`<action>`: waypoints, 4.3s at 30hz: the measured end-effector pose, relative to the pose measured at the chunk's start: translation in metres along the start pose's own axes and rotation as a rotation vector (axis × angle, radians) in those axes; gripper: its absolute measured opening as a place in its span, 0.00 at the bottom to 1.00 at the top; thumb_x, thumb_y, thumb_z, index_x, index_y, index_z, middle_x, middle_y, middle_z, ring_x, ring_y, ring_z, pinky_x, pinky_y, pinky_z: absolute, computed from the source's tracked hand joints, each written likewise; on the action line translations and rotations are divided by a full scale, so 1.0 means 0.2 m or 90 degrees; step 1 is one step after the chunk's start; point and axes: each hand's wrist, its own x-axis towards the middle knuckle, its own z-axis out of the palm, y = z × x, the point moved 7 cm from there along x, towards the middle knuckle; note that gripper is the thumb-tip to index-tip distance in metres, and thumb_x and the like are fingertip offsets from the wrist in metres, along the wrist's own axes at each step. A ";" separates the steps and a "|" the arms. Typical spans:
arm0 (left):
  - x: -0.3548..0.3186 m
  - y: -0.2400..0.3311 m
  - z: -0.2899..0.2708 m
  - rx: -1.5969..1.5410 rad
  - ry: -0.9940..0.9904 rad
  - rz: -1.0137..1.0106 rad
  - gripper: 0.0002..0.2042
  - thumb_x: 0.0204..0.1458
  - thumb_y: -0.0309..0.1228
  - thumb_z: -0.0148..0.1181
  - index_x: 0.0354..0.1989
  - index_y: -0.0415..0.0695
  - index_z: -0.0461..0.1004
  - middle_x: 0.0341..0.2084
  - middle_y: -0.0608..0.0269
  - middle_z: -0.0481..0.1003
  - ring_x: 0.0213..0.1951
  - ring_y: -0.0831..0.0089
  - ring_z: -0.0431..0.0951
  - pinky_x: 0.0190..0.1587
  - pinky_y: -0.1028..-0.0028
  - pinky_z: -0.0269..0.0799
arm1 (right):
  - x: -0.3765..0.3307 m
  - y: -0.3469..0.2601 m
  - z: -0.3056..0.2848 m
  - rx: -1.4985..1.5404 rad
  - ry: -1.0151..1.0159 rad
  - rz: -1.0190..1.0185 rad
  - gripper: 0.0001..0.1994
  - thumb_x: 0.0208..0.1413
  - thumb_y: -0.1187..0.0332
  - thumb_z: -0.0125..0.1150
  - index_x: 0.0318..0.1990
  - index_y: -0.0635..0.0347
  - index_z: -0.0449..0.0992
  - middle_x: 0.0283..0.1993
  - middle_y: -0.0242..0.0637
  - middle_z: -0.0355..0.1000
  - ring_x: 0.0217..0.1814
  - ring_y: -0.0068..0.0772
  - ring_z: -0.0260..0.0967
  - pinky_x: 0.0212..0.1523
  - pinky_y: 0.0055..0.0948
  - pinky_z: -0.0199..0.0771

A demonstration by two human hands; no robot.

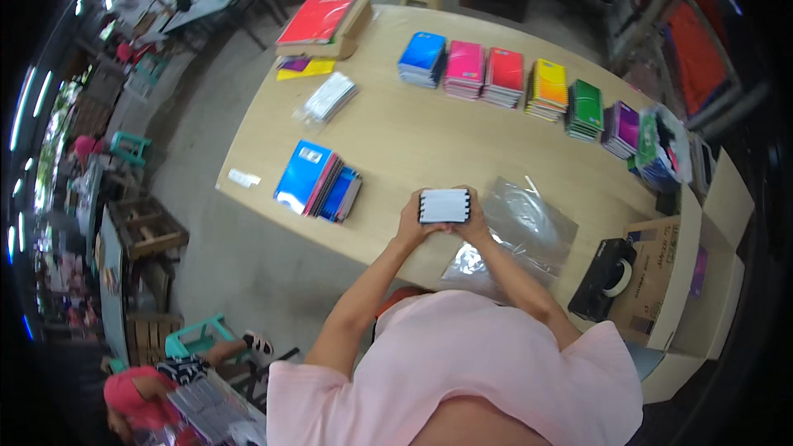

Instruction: The person organizes and stacks small spiral-bound notebooks by color on a wooden table, then groups them by color and places the stacks into a large cardboard box.

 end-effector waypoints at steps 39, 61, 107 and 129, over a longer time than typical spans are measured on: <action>0.10 0.13 -1.65 0.013 0.396 -0.449 0.35 0.40 0.55 0.63 0.50 0.38 0.74 0.41 0.51 0.77 0.50 0.60 0.72 0.56 0.48 0.51 | 0.79 -0.87 1.05 -0.117 -0.191 0.157 0.46 0.29 0.43 0.78 0.51 0.69 0.63 0.52 0.54 0.58 0.58 0.54 0.52 0.59 0.47 0.60; 1.55 0.03 -0.41 0.357 0.271 -0.155 0.15 0.44 0.38 0.67 0.40 0.46 0.79 0.50 0.49 0.68 0.54 0.53 0.67 0.54 0.54 0.67 | 0.40 -0.34 0.04 -0.007 -0.502 0.339 0.13 0.54 0.59 0.64 0.35 0.62 0.80 0.23 0.33 0.75 0.22 0.22 0.70 0.24 0.25 0.71; 1.06 -0.45 0.02 -0.660 0.093 -0.374 0.22 0.55 0.18 0.51 0.59 0.36 0.60 0.49 0.51 0.72 0.47 0.61 0.77 0.50 0.62 0.77 | 1.72 0.18 -0.05 -0.784 -0.179 -0.017 0.16 0.55 0.70 0.53 0.51 0.67 0.72 0.56 0.61 0.67 0.57 0.65 0.65 0.56 0.52 0.70; 1.05 -0.41 0.14 -0.888 0.015 -0.336 0.21 0.61 0.33 0.51 0.60 0.39 0.60 0.52 0.52 0.72 0.51 0.61 0.75 0.53 0.61 0.74 | 1.08 -0.31 -0.10 -0.436 -0.084 -0.162 0.11 0.51 0.72 0.57 0.43 0.63 0.75 0.38 0.44 0.75 0.41 0.49 0.74 0.44 0.42 0.74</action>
